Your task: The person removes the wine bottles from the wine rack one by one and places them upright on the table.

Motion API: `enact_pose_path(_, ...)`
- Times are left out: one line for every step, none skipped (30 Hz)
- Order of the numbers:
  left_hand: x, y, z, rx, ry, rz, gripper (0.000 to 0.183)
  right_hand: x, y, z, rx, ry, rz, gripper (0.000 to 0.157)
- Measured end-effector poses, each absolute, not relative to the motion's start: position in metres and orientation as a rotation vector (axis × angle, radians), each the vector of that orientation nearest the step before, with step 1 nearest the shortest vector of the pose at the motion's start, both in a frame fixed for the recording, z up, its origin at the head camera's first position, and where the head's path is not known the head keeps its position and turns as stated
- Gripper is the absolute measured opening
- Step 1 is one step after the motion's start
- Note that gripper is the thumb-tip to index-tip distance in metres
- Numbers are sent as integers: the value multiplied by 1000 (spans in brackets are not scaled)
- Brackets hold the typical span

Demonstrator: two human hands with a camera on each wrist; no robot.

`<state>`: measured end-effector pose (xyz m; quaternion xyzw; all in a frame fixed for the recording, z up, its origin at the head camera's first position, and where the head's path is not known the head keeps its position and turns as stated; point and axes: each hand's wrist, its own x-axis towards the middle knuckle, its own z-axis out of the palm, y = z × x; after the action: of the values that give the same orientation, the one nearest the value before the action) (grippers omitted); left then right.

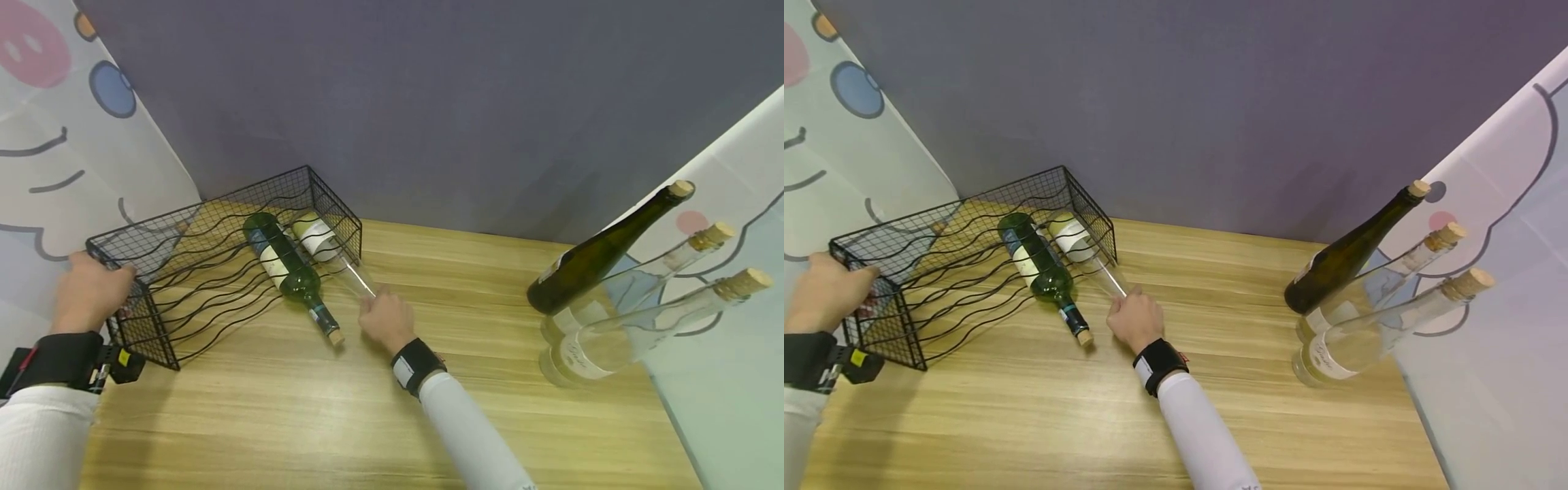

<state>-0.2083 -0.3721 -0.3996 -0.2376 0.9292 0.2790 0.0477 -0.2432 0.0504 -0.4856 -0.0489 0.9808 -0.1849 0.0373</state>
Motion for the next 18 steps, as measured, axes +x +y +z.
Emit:
enact_pose_path(-208, -372, -400, -724, 2833, 851, 85, -243, 50, -487, -153, 3027, -551, 41)
enact_pose_path(-208, -372, -400, -721, 2836, 850, 85, -243, 50, -488, -156, 3040, -534, 43)
enact_pose_path(-208, -372, -400, -721, 2839, 849, 85, -242, 51, -489, -151, 3042, -525, 46)
enact_pose_path(-207, -372, -400, -721, 2840, 849, 85, -242, 51, -490, -146, 3042, -527, 50)
enact_pose_path(-207, -372, -400, -723, 2841, 851, 84, -243, 52, -490, -135, 3037, -544, 53)
enact_pose_path(-207, -371, -399, -725, 2841, 851, 84, -243, 53, -490, -122, 3027, -564, 56)
enact_pose_path(-207, -371, -399, -728, 2837, 849, 84, -243, 54, -490, -107, 3021, -570, 59)
enact_pose_path(-207, -371, -398, -730, 2835, 848, 84, -243, 55, -489, -96, 3015, -574, 61)
enact_pose_path(-207, -371, -398, -730, 2833, 847, 85, -243, 56, -489, -86, 3007, -585, 62)
enact_pose_path(-207, -371, -397, -728, 2833, 849, 84, -243, 57, -488, -85, 3005, -586, 62)
enact_pose_path(-207, -371, -397, -727, 2835, 848, 84, -243, 58, -487, -87, 2999, -589, 61)
enact_pose_path(-208, -371, -397, -725, 2836, 847, 84, -243, 59, -486, -97, 2998, -593, 59)
enact_pose_path(-208, -371, -397, -724, 2837, 847, 84, -243, 59, -485, -109, 2998, -590, 57)
enact_pose_path(-208, -371, -397, -723, 2838, 846, 84, -244, 59, -484, -118, 2995, -602, 56)
enact_pose_path(-208, -371, -397, -724, 2838, 847, 84, -244, 60, -483, -127, 2993, -619, 54)
enact_pose_path(-208, -371, -397, -728, 2838, 847, 84, -245, 60, -482, -134, 2991, -637, 53)
enact_pose_path(-208, -371, -397, -733, 2834, 847, 84, -245, 60, -482, -139, 2992, -656, 52)
enact_pose_path(-208, -371, -398, -736, 2832, 844, 84, -245, 60, -483, -138, 2997, -664, 51)
